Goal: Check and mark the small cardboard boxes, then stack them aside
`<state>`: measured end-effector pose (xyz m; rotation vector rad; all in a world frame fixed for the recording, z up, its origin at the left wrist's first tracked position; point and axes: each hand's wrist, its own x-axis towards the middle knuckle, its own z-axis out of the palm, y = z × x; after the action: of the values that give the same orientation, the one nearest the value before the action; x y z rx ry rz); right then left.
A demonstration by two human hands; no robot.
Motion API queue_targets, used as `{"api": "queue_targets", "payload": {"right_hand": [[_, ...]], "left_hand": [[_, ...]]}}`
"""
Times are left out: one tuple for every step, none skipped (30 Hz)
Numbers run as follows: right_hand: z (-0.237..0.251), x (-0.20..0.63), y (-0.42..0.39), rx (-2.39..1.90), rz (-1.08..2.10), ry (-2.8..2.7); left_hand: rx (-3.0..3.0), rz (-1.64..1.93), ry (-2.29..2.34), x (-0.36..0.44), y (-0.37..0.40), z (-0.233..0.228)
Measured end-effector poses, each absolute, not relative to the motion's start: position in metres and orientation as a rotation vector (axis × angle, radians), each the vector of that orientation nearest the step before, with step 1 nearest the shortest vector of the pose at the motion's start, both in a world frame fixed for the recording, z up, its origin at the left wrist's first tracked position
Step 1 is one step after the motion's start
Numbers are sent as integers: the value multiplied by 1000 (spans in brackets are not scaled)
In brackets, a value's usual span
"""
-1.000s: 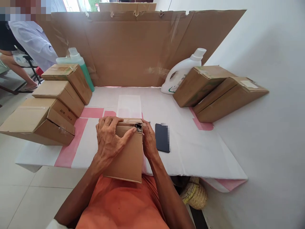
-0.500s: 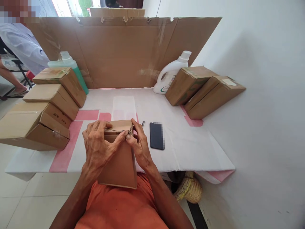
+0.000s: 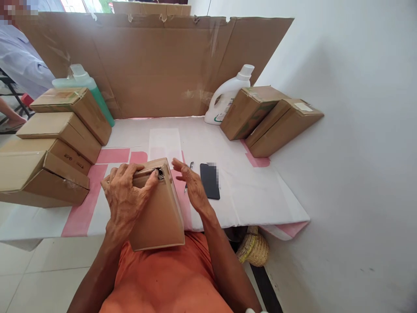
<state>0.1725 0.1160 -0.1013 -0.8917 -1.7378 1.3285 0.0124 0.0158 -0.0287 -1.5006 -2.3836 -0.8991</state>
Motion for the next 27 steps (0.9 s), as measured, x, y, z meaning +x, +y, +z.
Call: {"api": "queue_targets", "payload": {"right_hand": [[-105, 177, 126, -1040, 1178, -1852], [-109, 182, 136, -1218, 985, -2001], [-114, 187, 145, -1389, 783, -2156], [-118, 190, 152, -1521, 611, -2302], [-122, 192, 158, -1604, 494, -2421], [-127, 192, 163, -1641, 433, -2502], [-132, 191, 166, -1644, 413, -2551], [-136, 188, 168, -1630, 408, -2580], [-140, 184, 170, -1614, 389, -2616], [-144, 180, 172, -1594, 371, -2648], [-148, 176, 175, -1570, 356, -2674], [-150, 173, 178, -1542, 344, -2691], [-152, 172, 182, -1513, 334, -2702], [-152, 172, 187, -1486, 327, -2703], [-152, 174, 192, -1462, 322, -2695], [-150, 176, 197, -1445, 318, -2674], [-147, 180, 202, -1436, 313, -2639], [-142, 184, 206, -1435, 307, -2590], [-137, 188, 208, -1443, 297, -2530], [-129, 191, 208, -1460, 267, -2473], [-121, 194, 206, -1459, 271, -2393], [-112, 195, 200, -1416, 352, -2283], [-102, 196, 191, -1321, 522, -2138], [-92, 196, 181, -1173, 762, -1958], [-81, 195, 169, -985, 1032, -1744], [-70, 195, 156, -789, 1281, -1525], [-59, 194, 143, -626, 1472, -1346]], "left_hand": [[-1498, -909, -2371, 9, 14, -31], [-1499, -917, -2352, 6, 12, -33], [-1502, -919, -2329, 3, 10, -36], [-1505, -912, -2303, 1, 9, -39], [-1508, -893, -2278, -1, 8, -41], [-1518, -865, -2255, -2, 8, -44], [-1542, -830, -2230, -2, 8, -46], [-1576, -789, -2201, -2, 9, -48], [-1613, -749, -2172, -1, 11, -49], [-1652, -713, -2145, 0, 13, -51], [-1684, -688, -2120, 1, 15, -53], [-1706, -674, -2103, 2, 18, -55], [-1715, -669, -2095, 2, 20, -57], [-1714, -671, -2095, 2, 21, -60], [-1709, -679, -2099, 1, 22, -62], [-1704, -690, -2101, 0, 23, -64], [-1700, -703, -2101, -1, 23, -66], [-1699, -716, -2098, -2, 23, -67], [-1700, -729, -2089, -3, 23, -68], [-1706, -739, -2081, -2, 23, -68], [-1715, -743, -2073, -2, 23, -68], [-1724, -741, -2065, -1, 23, -68], [-1733, -736, -2059, 0, 24, -68], [-1742, -729, -2055, 2, 25, -67], [-1748, -723, -2050, 3, 26, -67], [-1750, -721, -2046, 4, 26, -67], [-1749, -720, -2041, 4, 27, -67]]}}
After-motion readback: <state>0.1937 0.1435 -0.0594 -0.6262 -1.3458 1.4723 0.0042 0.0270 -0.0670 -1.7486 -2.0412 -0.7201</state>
